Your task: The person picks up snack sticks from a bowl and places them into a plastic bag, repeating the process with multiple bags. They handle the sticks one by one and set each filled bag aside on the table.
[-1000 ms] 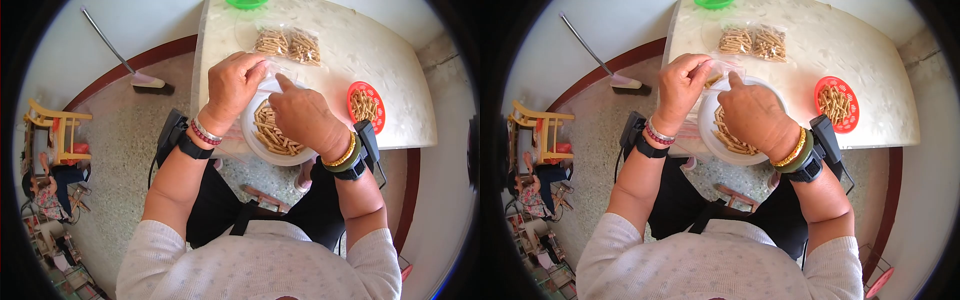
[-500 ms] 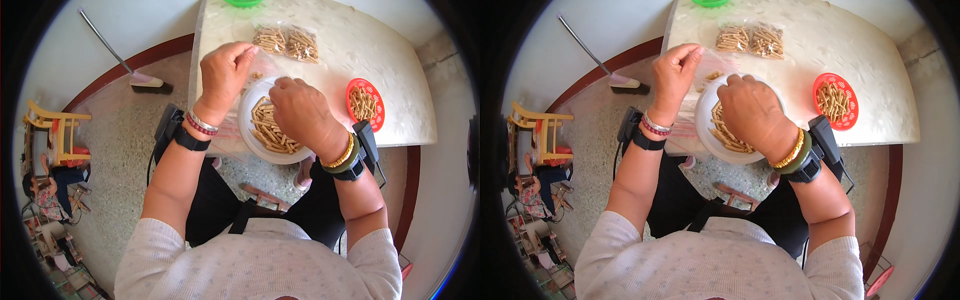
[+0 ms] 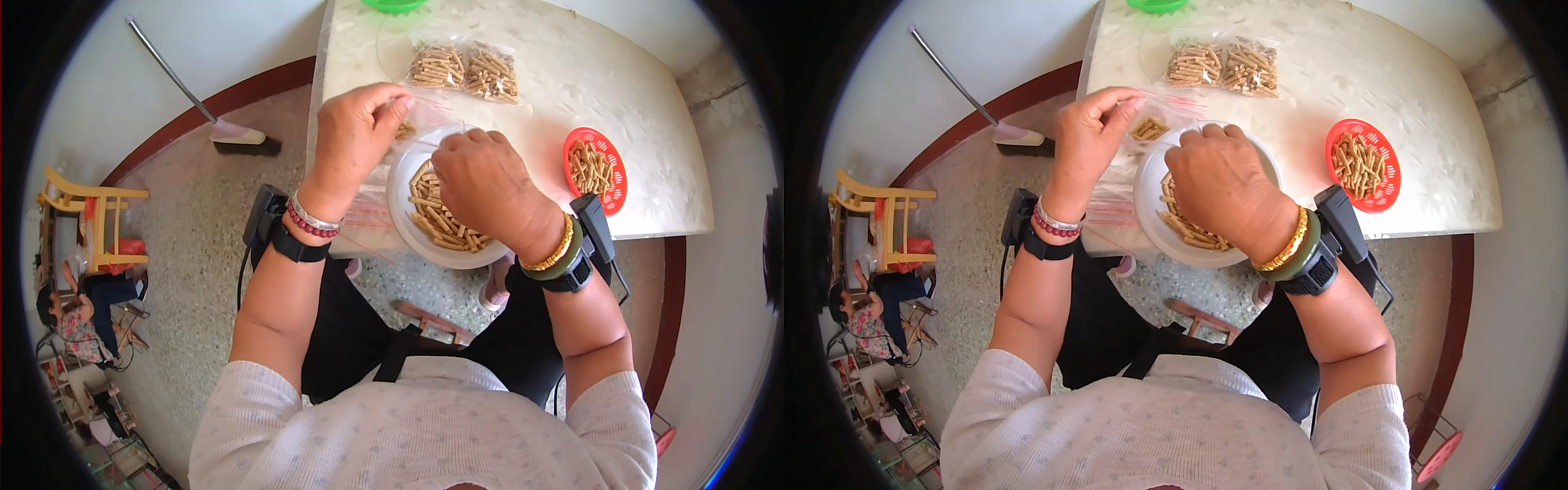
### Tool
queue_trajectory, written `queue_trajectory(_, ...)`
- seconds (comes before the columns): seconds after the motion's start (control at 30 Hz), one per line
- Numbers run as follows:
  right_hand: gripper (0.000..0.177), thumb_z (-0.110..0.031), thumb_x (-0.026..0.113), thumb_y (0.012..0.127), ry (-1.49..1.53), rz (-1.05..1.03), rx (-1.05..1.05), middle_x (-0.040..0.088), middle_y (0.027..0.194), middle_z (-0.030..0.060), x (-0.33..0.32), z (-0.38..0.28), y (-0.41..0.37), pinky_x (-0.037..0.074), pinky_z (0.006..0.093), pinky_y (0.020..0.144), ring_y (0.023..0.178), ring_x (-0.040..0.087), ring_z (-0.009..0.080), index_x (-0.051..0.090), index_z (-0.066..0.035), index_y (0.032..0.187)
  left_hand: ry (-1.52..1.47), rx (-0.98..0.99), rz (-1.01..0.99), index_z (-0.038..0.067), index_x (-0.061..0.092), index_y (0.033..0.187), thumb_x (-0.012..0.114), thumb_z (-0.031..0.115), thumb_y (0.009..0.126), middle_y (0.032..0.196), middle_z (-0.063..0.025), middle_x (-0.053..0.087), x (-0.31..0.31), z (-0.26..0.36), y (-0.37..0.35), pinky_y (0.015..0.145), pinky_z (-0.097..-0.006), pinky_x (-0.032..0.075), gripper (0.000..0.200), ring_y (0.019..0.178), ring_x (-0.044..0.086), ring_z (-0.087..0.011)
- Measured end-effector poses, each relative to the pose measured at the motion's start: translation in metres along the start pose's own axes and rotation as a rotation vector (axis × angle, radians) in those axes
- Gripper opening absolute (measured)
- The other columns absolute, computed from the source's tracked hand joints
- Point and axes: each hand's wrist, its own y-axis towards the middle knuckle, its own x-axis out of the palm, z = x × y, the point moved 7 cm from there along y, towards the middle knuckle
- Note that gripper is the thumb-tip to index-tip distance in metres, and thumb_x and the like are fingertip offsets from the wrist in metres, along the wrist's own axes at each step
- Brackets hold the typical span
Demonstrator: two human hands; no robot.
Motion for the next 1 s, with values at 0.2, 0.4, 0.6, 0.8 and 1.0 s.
queue_trajectory(0.2,0.01,-0.014,0.059,0.078,0.288,0.13,-0.09,0.065,0.086,0.0121,-0.015,0.005,-0.011,0.047,0.0412,0.081,0.087,0.061,0.0282,0.066,-0.006,0.079,0.0,0.084,0.032,0.0,0.07,0.094,0.069,0.013,0.086,0.066,-0.0076,0.064,0.005,0.004,-0.002,0.053,-0.0232,0.043,0.014,0.055,0.051,-0.0067)
queue_trajectory(0.4,0.01,-0.006,0.065,0.074,0.869,0.203,-0.041,0.066,0.102,0.0168,-0.041,0.03,-0.019,0.046,0.0401,0.09,0.104,0.061,0.0311,0.066,-0.004,0.084,-0.038,0.069,0.044,-0.001,0.07,0.093,0.069,0.013,0.087,0.065,-0.0072,0.064,0.008,0.003,-0.005,0.053,-0.0226,0.043,0.015,0.056,0.052,-0.0064)
queue_trajectory(0.6,0.011,-0.013,0.058,0.094,1.48,0.233,0.214,0.068,0.103,0.0116,-0.026,0.06,-0.026,0.049,0.0232,0.075,0.085,0.062,0.0097,0.06,-0.002,0.095,-0.041,0.042,0.018,-0.002,0.069,0.093,0.068,0.012,0.088,0.064,-0.0069,0.062,0.011,0.006,-0.006,0.053,-0.0221,0.042,0.015,0.057,0.051,-0.0054)
queue_trajectory(0.8,0.018,-0.021,0.055,0.097,2.011,0.228,0.309,0.067,0.084,0.0115,-0.011,0.065,-0.027,0.04,0.0186,0.05,0.053,0.048,0.0075,0.058,-0.003,0.097,-0.044,0.052,0.02,-0.002,0.069,0.092,0.067,0.013,0.088,0.063,-0.0067,0.061,0.012,0.005,-0.007,0.053,-0.0224,0.043,0.015,0.057,0.051,-0.0056)
queue_trajectory(1.0,0.022,-0.018,0.051,0.099,2.105,0.118,0.352,0.063,0.083,0.007,0.002,0.058,-0.025,0.042,0.0191,0.052,0.058,0.052,0.0084,0.057,0.0,0.111,-0.05,0.067,0.029,-0.002,0.068,0.093,0.067,0.013,0.088,0.065,-0.0078,0.063,0.012,0.004,-0.007,0.054,-0.023,0.044,0.015,0.058,0.053,-0.0063)
